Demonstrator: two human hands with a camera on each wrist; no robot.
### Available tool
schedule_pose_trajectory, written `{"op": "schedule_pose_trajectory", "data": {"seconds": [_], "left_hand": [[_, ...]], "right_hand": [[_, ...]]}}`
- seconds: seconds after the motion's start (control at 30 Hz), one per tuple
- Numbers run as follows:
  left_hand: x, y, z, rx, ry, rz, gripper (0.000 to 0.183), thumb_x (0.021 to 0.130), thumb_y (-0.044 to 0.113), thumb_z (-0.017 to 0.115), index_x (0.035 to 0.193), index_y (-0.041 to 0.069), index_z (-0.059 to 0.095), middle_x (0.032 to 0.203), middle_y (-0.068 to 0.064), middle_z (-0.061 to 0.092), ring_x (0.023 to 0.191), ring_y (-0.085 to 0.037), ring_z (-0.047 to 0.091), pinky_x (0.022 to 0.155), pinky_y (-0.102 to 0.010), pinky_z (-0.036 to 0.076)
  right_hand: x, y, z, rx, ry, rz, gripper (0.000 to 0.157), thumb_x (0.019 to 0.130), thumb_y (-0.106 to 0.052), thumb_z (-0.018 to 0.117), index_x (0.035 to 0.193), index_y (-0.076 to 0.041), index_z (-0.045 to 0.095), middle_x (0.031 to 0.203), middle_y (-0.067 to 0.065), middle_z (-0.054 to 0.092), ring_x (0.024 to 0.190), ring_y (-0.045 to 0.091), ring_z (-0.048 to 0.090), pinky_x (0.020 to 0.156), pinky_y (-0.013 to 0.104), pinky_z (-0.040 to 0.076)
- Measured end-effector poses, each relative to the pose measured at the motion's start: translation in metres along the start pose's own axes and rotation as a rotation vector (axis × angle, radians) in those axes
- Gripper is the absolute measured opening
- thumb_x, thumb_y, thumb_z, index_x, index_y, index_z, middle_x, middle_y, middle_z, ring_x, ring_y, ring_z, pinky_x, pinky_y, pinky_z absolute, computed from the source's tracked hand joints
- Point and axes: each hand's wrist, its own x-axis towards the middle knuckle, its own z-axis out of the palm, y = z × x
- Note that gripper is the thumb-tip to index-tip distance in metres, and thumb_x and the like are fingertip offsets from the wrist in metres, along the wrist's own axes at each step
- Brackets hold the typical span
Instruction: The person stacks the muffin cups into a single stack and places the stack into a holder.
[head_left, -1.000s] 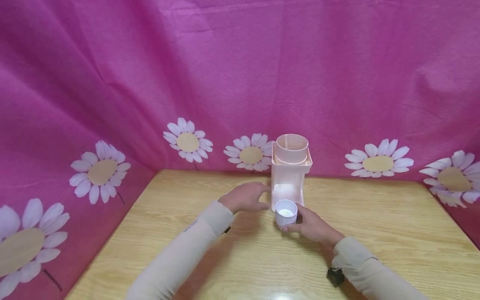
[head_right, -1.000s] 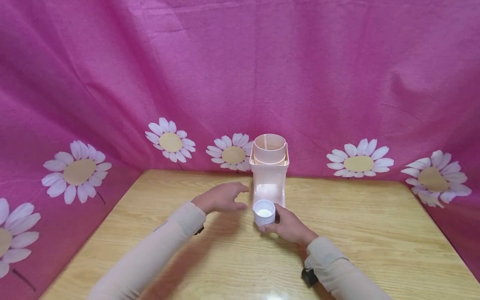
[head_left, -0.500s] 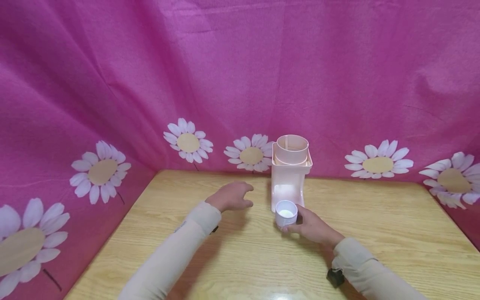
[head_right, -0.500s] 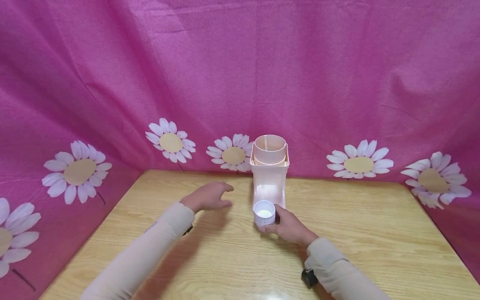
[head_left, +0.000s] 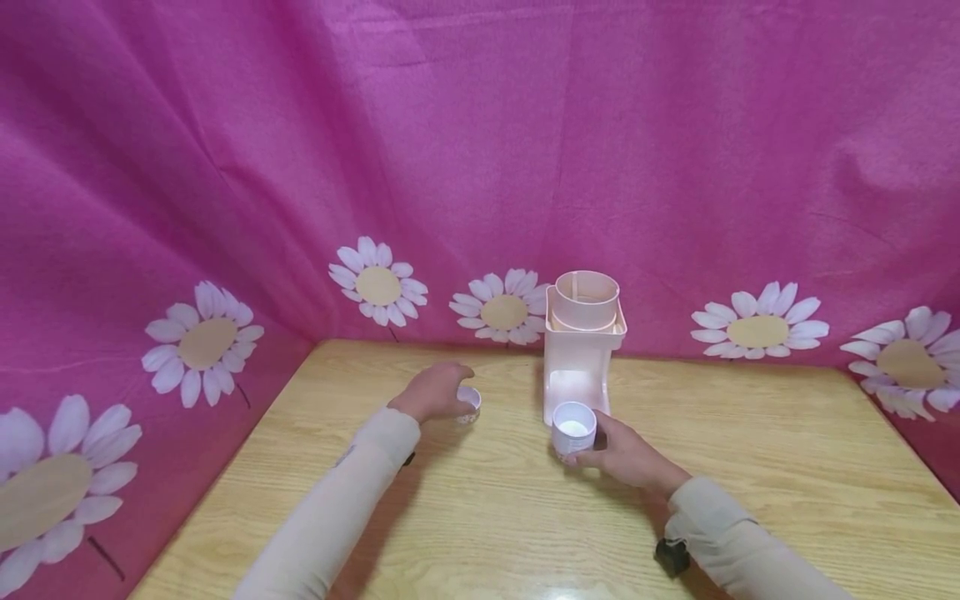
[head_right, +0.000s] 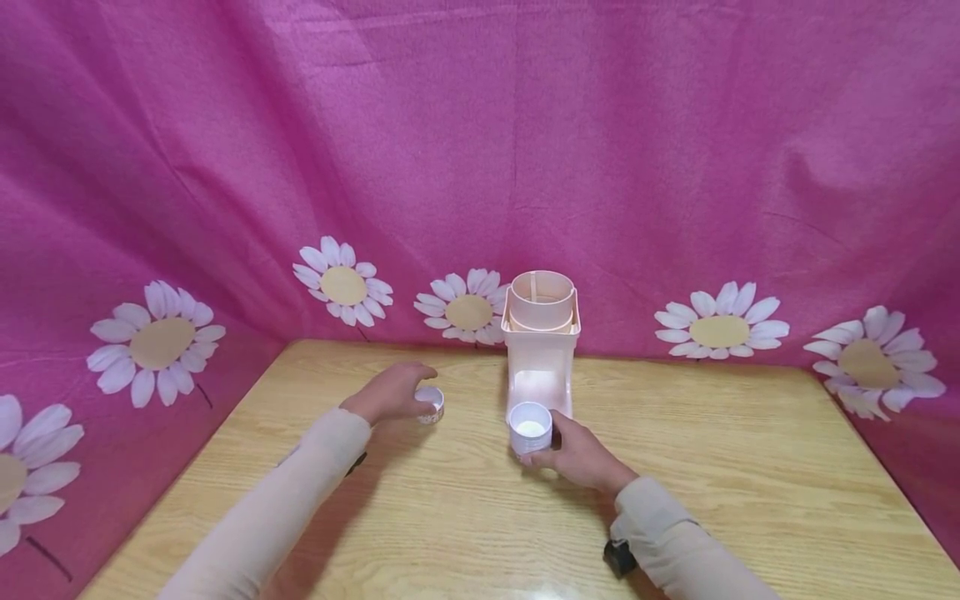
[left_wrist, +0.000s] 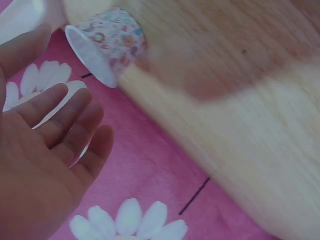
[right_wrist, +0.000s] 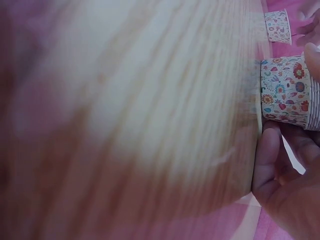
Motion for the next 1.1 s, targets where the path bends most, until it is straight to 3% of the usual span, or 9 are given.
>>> {"op": "schedule_pose_trajectory", "data": {"seconds": [0.27, 0.5, 0.7, 1.1], "left_hand": [[0.002, -0.007, 0.007, -0.016, -0.021, -0.058, 0.067, 0.083, 0.032, 0.079, 0.14, 0.007, 0.054, 0.143, -0.011, 0.057, 0.134, -0.032, 0.051, 0.113, -0.046, 0.042], [0.003, -0.012, 0.014, -0.096, -0.046, -0.102, 0.065, 0.08, 0.032, 0.081, 0.136, 0.006, 0.059, 0.135, -0.011, 0.062, 0.108, -0.024, 0.058, 0.098, -0.042, 0.05], [0.001, -0.015, 0.016, -0.13, -0.032, -0.096, 0.055, 0.081, 0.029, 0.082, 0.129, 0.009, 0.064, 0.129, -0.008, 0.065, 0.107, -0.023, 0.059, 0.099, -0.043, 0.049], [0.002, -0.017, 0.019, -0.158, -0.038, -0.112, 0.058, 0.082, 0.028, 0.081, 0.133, 0.01, 0.062, 0.133, -0.008, 0.064, 0.11, -0.024, 0.058, 0.101, -0.044, 0.049]], "right_hand": [[-0.001, -0.001, -0.001, -0.002, -0.001, -0.022, 0.069, 0.084, -0.026, 0.079, 0.14, -0.002, 0.048, 0.127, 0.015, 0.063, 0.124, 0.033, 0.055, 0.111, 0.059, 0.038], [-0.001, 0.0, 0.001, 0.002, 0.009, 0.004, 0.068, 0.082, -0.026, 0.08, 0.14, -0.005, 0.049, 0.128, 0.014, 0.063, 0.127, 0.036, 0.054, 0.112, 0.06, 0.035], [0.0, 0.001, 0.0, 0.0, 0.008, 0.001, 0.07, 0.082, -0.027, 0.08, 0.14, -0.004, 0.048, 0.129, 0.015, 0.063, 0.128, 0.037, 0.053, 0.113, 0.061, 0.034], [-0.001, 0.001, 0.003, -0.005, 0.018, -0.008, 0.07, 0.082, -0.027, 0.08, 0.14, -0.003, 0.048, 0.127, 0.014, 0.064, 0.123, 0.034, 0.057, 0.111, 0.058, 0.039]]}}
